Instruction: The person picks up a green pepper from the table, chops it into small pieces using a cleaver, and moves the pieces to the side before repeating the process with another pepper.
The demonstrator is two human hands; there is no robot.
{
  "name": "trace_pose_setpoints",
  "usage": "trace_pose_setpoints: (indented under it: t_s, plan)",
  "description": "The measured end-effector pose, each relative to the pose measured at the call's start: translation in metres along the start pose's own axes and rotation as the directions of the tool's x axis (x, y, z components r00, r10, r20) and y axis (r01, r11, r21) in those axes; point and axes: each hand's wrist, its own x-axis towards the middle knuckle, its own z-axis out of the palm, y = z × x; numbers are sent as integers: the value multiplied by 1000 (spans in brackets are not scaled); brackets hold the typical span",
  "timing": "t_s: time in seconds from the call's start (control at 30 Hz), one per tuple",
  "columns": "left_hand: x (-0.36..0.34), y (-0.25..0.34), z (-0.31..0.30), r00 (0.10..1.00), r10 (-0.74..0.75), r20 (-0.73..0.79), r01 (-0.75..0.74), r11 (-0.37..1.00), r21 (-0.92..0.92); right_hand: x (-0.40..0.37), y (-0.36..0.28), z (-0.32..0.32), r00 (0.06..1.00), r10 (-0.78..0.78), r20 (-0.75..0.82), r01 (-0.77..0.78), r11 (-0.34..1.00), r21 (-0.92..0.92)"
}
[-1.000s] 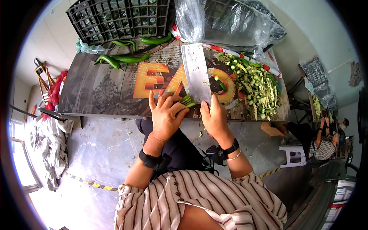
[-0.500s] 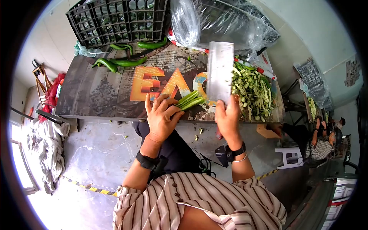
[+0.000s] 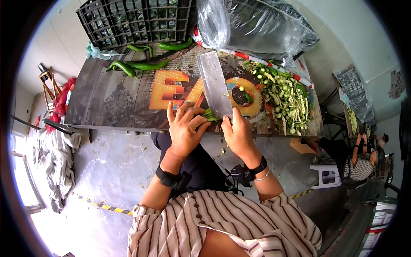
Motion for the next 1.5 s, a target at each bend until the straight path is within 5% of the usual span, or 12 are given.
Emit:
trace_pose_setpoints:
  t_s: [0.67,0.77,0.87,1.03,1.1,1.17,1.33,1.5]
  plan:
    - [0,-1,3,1000,-3,-5,3,1000,-20,-8,10,-18,997,35,-63,-36,999,-15]
    - [0,-2,4,1000,-7,-10,7,1000,-24,-11,27,-29,984,161,-80,-167,983,-75]
    - [-1,-2,5,1000,-9,-17,8,999,-40,-15,43,-46,984,128,-121,-153,961,-229]
    - [0,-1,4,1000,-9,-23,8,1000,-13,-19,42,-53,924,335,-185,-316,940,124]
    - [0,-1,2,1000,-5,-6,5,1000,-12,-19,43,-49,935,292,-199,-274,955,115]
    - [1,-1,2,1000,-2,-1,2,1000,-7,-12,10,-46,920,382,-87,-329,874,357]
    - [-1,-1,3,1000,-7,-4,7,1000,-8,-13,30,-41,934,352,-56,-333,919,211]
    - [0,-1,4,1000,-18,-13,18,1000,0,-12,41,-53,890,448,-83,-415,872,260]
